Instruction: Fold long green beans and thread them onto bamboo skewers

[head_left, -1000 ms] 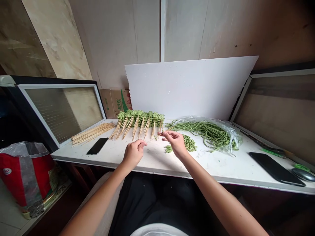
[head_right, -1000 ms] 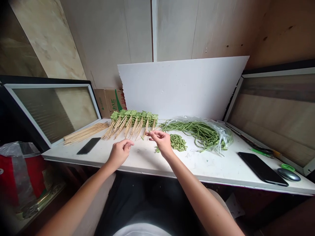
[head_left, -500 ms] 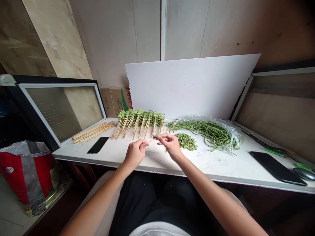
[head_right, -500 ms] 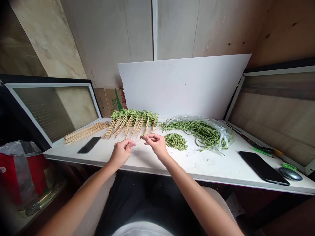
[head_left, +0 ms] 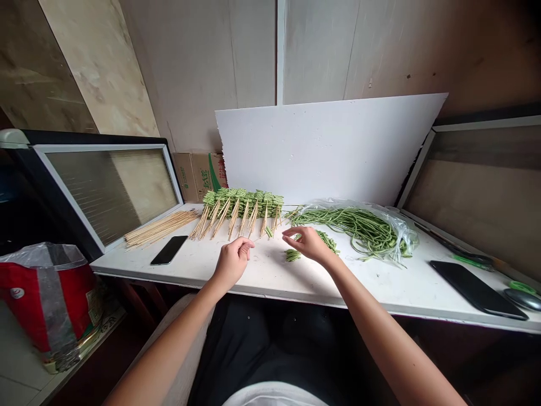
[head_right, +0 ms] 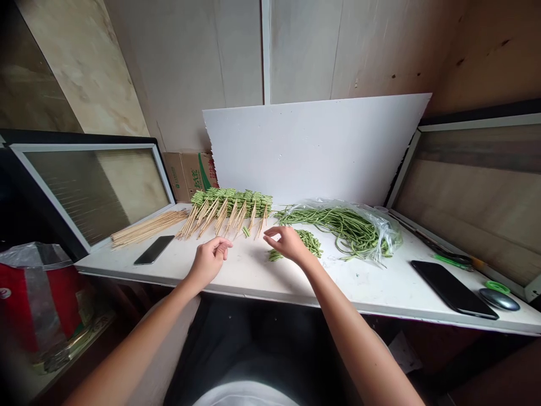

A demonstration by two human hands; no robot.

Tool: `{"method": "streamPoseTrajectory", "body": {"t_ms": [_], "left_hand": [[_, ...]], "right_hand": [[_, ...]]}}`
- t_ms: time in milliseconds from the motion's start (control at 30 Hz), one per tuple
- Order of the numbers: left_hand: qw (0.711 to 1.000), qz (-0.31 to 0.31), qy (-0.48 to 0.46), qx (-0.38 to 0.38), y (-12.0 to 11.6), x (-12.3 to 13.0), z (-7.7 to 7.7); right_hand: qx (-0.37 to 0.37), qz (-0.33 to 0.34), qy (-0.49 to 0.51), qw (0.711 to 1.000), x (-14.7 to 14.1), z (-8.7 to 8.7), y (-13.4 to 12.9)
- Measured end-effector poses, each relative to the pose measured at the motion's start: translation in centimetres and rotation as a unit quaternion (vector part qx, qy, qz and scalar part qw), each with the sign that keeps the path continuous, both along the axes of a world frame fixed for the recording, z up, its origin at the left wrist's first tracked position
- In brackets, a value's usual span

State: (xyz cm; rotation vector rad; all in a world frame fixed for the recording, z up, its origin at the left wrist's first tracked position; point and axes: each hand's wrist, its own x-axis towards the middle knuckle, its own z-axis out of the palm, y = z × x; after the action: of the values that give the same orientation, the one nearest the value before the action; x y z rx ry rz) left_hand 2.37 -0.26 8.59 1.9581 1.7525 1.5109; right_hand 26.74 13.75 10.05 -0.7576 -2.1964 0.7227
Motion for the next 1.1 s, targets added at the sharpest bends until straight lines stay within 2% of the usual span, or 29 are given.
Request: {"method": "streamPoseTrajectory", "body": {"t_ms": [67, 133, 233, 367, 567, 933, 1100], "left_hand": [[1.000, -0.002, 0.000, -0.004, 0.1, -0.1, -0.1], [1.000, -0.002, 0.000, -0.009, 0.2, -0.2, -0.3], [1.000, -0.004, 0.001, -0.015, 0.3, -0.4, -0.5], [1.000, -0.010, -0.001, -0.022, 0.4, -0.5, -0.7], [0.999, -0.016, 0.000, -0.028, 0.5, -0.6, -0.8], [0.999, -0.028, 0.006, -0.042, 0.6, -0.4, -1.2], [0.999, -0.030, 0.006, -0.043, 0.5, -0.4, -0.9]], "right_hand": [[0.023, -0.030, -0.106, 0.994, 1.0, -0.6, 1.3], [0.011, -0.045, -0.187, 0.981, 1.7, -1.2, 2.2], [0.012, -0.036, -0.235, 0.971, 2.0, -1.9, 2.9], [0.043, -0.013, -0.241, 0.969, 1.7, -2.4, 3.1], [0.008, -0.035, -0.230, 0.973, 1.3, -2.8, 3.1], [0.068, -0.042, -0.292, 0.953, 0.7, -3.0, 2.8], [0.067, -0.037, -0.245, 0.966, 1.1, -2.5, 2.8]]}}
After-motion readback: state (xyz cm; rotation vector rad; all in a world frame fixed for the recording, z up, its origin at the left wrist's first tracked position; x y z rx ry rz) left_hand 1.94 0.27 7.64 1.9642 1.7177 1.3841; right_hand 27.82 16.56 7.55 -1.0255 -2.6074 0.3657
